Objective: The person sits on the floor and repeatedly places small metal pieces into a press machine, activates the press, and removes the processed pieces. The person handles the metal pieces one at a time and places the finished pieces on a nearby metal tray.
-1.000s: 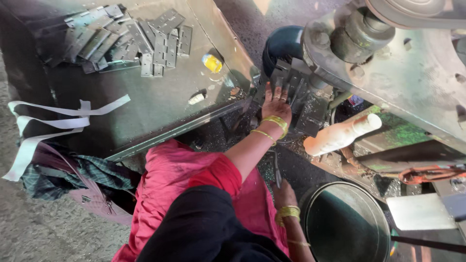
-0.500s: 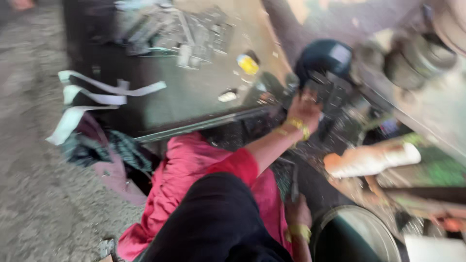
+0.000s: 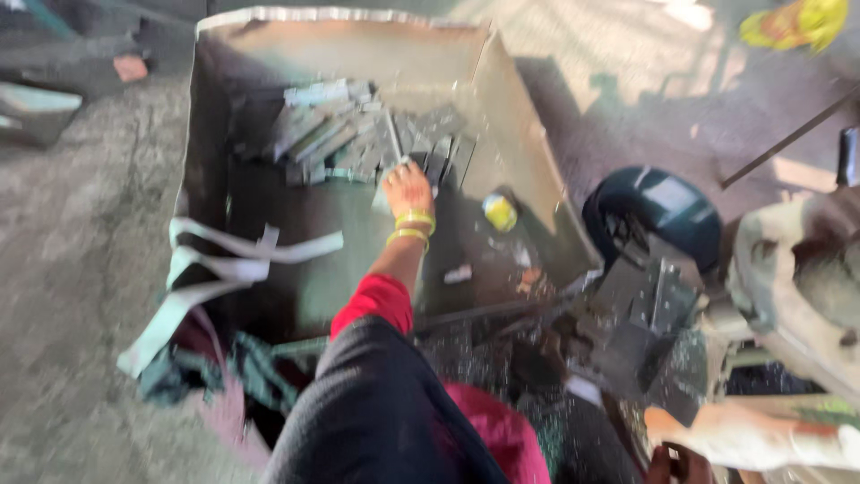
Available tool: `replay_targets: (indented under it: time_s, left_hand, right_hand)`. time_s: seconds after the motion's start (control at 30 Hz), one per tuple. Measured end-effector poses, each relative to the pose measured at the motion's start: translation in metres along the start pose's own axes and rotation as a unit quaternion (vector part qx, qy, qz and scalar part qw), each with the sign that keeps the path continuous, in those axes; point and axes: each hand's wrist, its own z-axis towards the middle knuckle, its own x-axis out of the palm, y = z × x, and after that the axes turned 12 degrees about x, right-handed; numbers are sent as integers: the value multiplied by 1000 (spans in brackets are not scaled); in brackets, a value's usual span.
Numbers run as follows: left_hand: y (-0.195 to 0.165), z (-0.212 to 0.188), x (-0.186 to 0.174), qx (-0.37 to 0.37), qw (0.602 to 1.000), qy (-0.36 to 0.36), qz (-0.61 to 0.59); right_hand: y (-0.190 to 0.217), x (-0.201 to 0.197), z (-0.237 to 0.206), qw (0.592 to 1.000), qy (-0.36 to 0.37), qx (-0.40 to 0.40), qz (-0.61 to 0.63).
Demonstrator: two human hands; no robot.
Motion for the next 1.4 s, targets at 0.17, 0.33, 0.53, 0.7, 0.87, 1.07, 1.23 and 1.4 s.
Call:
replay_targets:
  time_s: [0.17,0.33,0.53,0.7,0.87,1.07,1.23,1.4]
  left_hand:
    - [-10,34,3,-108,993,38,19]
    - [4,23,-10,-115,978,162,-61]
    - [-5,2,-32,-76,987,121,-66]
    - [-17,16,-8,-67,995,68,9]
    - [2,15,22,-90,991,43,-85]
    - [62,-33,14,-109,968,112,-196]
    - [85,-89,-31,-24,958,28,-284]
    - [85,-97,-76,-112,934,33,-338]
  right_hand:
    - [-15,47,63,970,147,151,-123]
    - [-30,56,77,960,172,169,-140]
    - [-26,60,80,957,182,172,-146]
    - [-26,62,88,950,201,185,-153]
    - [-13,46,55,965,153,148,-152]
    - [32,-24,-72,987,-76,-35,-140]
    - [80,-65,-118,980,-64,-1,-190]
    - [85,-78,-135,988,-55,-55,-134]
